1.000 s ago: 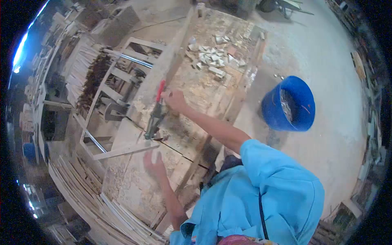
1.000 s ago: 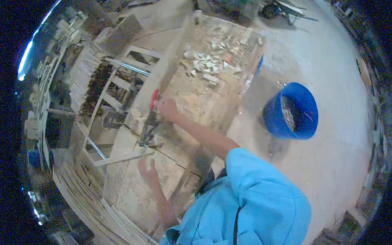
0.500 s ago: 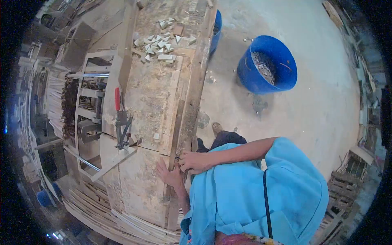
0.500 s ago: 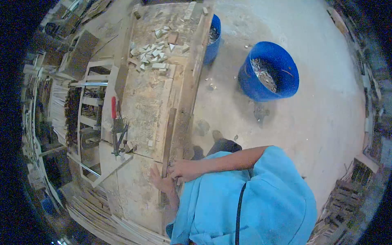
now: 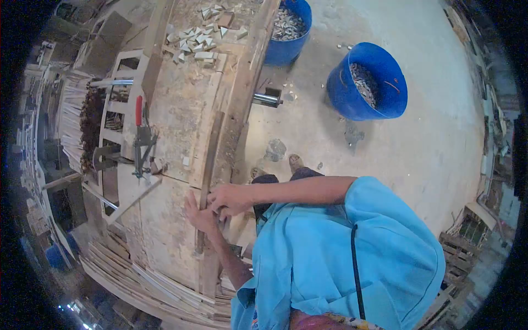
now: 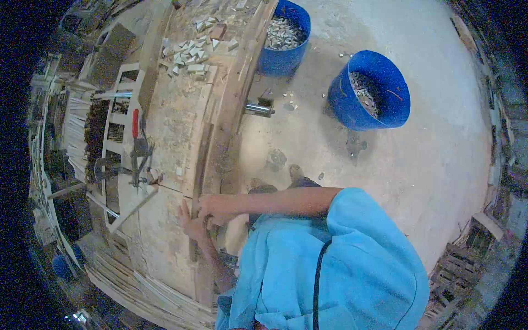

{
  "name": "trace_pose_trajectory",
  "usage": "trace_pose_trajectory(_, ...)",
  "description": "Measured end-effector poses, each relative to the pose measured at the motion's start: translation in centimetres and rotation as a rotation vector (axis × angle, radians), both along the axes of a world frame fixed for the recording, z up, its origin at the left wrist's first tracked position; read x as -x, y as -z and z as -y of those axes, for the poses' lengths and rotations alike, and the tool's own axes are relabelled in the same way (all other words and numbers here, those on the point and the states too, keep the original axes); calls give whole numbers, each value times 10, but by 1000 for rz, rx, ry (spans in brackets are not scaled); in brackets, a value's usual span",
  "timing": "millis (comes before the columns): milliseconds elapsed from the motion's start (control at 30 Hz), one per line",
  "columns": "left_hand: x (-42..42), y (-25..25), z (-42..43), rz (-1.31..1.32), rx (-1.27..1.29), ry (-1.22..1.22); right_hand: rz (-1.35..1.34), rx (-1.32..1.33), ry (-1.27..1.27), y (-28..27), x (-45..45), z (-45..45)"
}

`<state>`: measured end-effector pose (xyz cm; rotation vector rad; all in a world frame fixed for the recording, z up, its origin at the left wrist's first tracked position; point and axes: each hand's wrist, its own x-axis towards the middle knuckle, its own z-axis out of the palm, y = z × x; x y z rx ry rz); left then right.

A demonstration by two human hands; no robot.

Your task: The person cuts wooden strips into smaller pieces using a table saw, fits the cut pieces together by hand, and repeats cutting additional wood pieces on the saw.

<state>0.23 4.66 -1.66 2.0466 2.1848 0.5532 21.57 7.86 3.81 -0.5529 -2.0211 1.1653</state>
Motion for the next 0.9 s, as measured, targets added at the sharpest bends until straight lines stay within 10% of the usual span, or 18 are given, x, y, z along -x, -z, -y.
trace_pose_trajectory(900, 26, 53, -34, 281, 11, -46, -79, -167, 280, 47, 9, 1)
